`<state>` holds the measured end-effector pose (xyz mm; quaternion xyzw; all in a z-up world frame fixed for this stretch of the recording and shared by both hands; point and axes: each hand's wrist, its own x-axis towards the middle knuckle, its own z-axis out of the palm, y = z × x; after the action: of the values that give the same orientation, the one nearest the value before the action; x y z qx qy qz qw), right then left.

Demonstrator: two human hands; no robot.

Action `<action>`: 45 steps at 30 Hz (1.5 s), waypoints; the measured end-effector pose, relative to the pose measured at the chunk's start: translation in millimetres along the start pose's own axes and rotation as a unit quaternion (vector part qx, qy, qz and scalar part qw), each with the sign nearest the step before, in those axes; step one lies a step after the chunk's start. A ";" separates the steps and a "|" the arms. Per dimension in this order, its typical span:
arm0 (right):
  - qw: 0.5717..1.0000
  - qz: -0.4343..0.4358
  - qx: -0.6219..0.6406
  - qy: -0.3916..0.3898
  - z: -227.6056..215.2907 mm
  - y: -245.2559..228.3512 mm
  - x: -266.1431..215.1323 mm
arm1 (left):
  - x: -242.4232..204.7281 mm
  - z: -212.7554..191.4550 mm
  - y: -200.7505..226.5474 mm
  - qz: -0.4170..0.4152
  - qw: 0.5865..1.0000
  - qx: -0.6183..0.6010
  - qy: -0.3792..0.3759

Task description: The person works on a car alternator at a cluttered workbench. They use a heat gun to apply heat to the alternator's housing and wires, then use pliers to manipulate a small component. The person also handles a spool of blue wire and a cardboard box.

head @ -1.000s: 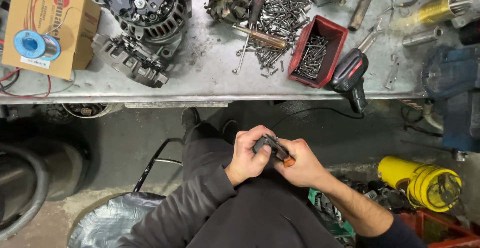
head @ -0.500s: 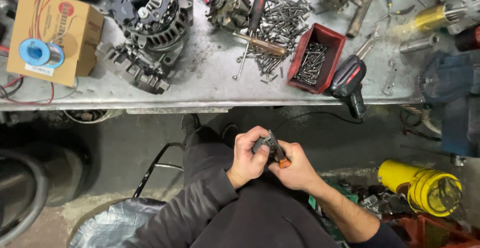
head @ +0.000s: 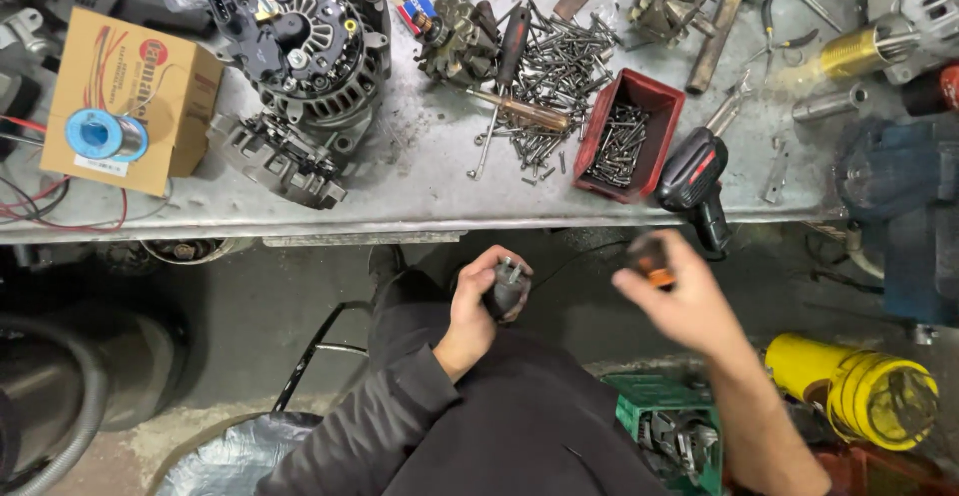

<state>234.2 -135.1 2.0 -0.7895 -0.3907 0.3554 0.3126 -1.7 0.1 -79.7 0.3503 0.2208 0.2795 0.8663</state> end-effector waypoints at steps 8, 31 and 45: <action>0.980 0.056 0.000 0.190 -95.1 137.1 31.7 | -10.2 -22.3 0.4 0.031 0.995 -0.075 -0.050; 0.859 0.354 -0.237 0.284 -164.7 211.6 126.3 | -47.0 -161.9 -16.2 0.105 0.829 0.259 0.485; 0.925 0.032 -0.315 0.210 -69.4 188.0 87.8 | -47.0 -165.6 20.4 0.092 0.740 0.384 0.545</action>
<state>403.1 -170.3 -132.5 -0.9161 -0.3819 0.0497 0.1112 -139.2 62.3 -164.8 0.4596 0.7106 0.3927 0.3601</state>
